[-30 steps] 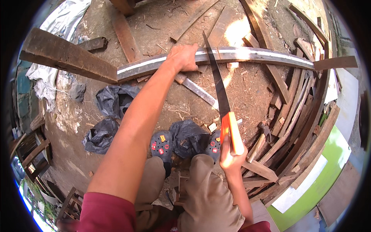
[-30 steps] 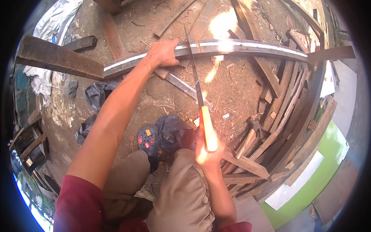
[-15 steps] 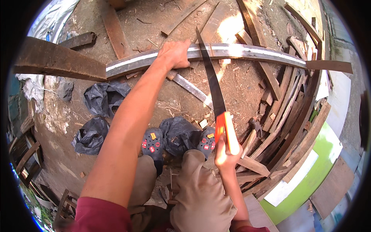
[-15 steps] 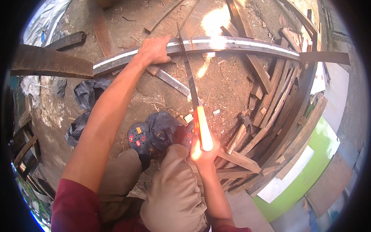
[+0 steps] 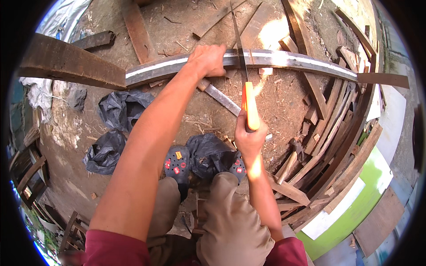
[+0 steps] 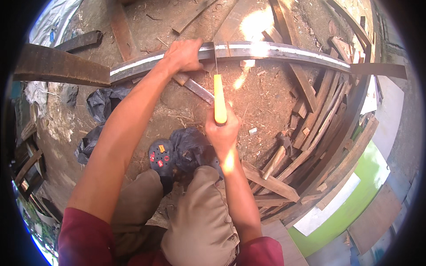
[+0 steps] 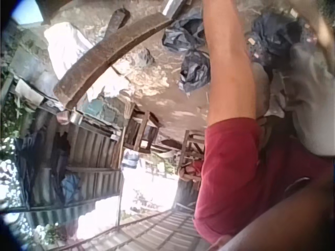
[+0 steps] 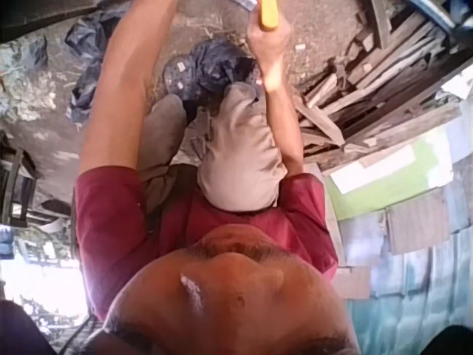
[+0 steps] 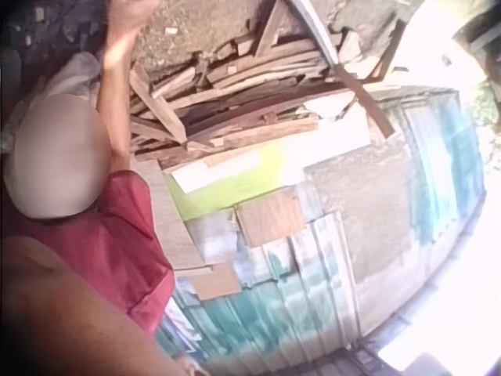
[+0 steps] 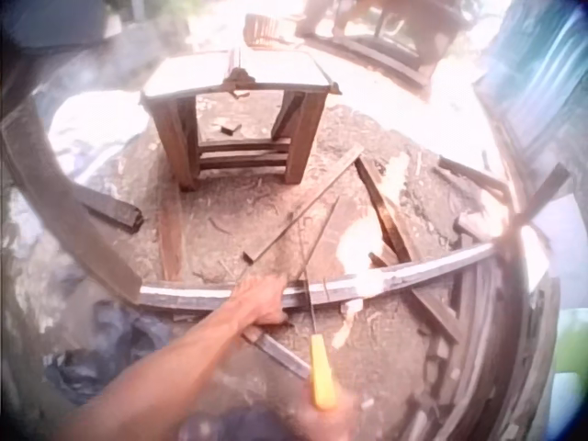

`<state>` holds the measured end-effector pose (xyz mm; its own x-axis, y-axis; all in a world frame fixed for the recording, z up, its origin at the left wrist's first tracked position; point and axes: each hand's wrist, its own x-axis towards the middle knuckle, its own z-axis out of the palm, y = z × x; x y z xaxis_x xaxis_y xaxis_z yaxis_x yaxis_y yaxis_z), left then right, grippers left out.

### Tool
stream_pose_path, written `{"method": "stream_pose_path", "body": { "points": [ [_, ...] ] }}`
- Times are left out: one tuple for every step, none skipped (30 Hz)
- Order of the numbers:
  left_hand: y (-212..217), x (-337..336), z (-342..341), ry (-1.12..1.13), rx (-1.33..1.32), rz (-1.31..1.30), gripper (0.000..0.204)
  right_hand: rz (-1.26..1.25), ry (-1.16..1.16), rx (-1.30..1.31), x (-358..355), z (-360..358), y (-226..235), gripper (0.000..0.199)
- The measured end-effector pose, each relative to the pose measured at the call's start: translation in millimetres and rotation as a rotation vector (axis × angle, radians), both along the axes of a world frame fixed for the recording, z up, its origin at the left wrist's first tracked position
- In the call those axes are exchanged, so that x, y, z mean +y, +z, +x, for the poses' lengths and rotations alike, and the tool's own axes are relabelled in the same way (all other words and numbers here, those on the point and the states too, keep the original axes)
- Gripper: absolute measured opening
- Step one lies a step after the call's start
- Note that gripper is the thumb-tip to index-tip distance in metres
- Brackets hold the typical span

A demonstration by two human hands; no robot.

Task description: The person sits on the ground and uses a hand saw to cut a long curved wooden strip. After cutting, they use a hammer to strike the cut piece, then place the saw and hammer aside.

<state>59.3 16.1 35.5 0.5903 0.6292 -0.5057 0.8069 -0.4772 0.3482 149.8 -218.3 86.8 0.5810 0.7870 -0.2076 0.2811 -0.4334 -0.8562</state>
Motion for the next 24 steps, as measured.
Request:
{"method": "stream_pose_path", "body": {
  "points": [
    [0,0,-3,0.0,0.022,-0.027,0.05,-0.04,-0.013,0.047,-12,1,-2,0.013],
    [-4,-8,-8,0.001,0.029,-0.038,0.05,-0.081,-0.026,0.093,-26,2,2,0.013],
    [-7,-5,-12,0.015,0.027,-0.022,0.05,-0.184,0.079,-0.014,-50,0,32,0.014],
    [-5,1,-9,0.024,0.023,0.001,0.05,-0.117,0.109,-0.026,-73,6,40,0.017],
    [-4,3,-7,0.03,0.012,0.011,0.05,-0.051,0.143,-0.036,-95,11,48,0.021],
    [-3,2,-7,0.036,0.011,0.018,0.05,0.015,0.182,-0.04,-117,16,54,0.025],
    [-3,-2,-2,0.013,-0.007,0.021,0.05,-0.015,0.115,-0.004,-89,16,40,0.018],
    [-4,-5,-1,0.02,-0.031,0.024,0.05,-0.051,0.048,0.037,-63,16,28,0.014],
    [-6,-4,0,0.017,-0.049,0.024,0.051,-0.081,-0.016,0.075,-34,15,15,0.016],
    [-9,-3,-1,0.02,-0.056,0.029,0.053,0.007,-0.084,0.153,6,8,6,0.022],
    [-12,1,-3,0.029,-0.056,0.04,0.055,0.067,0.001,0.024,13,4,-3,0.022],
    [-10,2,-3,0.021,-0.025,0.016,0.054,0.016,-0.008,0.052,6,4,0,0.021],
    [-15,-10,-10,0.02,-0.003,-0.007,0.053,-0.06,-0.021,0.081,-16,-1,11,0.021],
    [-15,-7,-13,0.03,0.01,0.003,0.052,-0.116,0.089,-0.012,-52,2,30,0.013],
    [-11,2,-9,0.038,0.02,0.036,0.052,-0.035,0.097,0.014,-86,3,53,0.016],
    [-8,2,-2,0.02,0.044,0.026,0.052,-0.046,0.091,-0.002,-96,9,56,0.015],
    [-9,2,-3,0.04,0.028,0.046,0.052,-0.06,0.093,-0.015,-104,14,57,0.014],
    [-14,-3,-5,0.048,0.002,0.044,0.052,-0.08,0.105,-0.032,-109,16,57,0.014],
    [-12,-1,-2,0.053,-0.034,0.069,0.053,-0.148,0.02,0.083,-74,20,42,0.013],
    [-8,0,-2,0.041,-0.023,0.068,0.053,-0.102,-0.033,0.125,-27,20,26,0.015],
    [-6,0,4,0.025,-0.015,0.066,0.053,0.028,-0.02,0.122,2,17,13,0.026],
    [-7,2,3,0.015,0.008,0.06,0.052,0.033,-0.005,0.084,4,10,19,0.024],
    [-7,2,1,0.006,0.03,0.054,0.052,0.038,0.011,0.045,1,4,25,0.023],
    [-11,-7,-3,0.002,0.044,0.022,0.052,-0.1,0.041,0.071,-28,7,32,0.02]
  ]
}}
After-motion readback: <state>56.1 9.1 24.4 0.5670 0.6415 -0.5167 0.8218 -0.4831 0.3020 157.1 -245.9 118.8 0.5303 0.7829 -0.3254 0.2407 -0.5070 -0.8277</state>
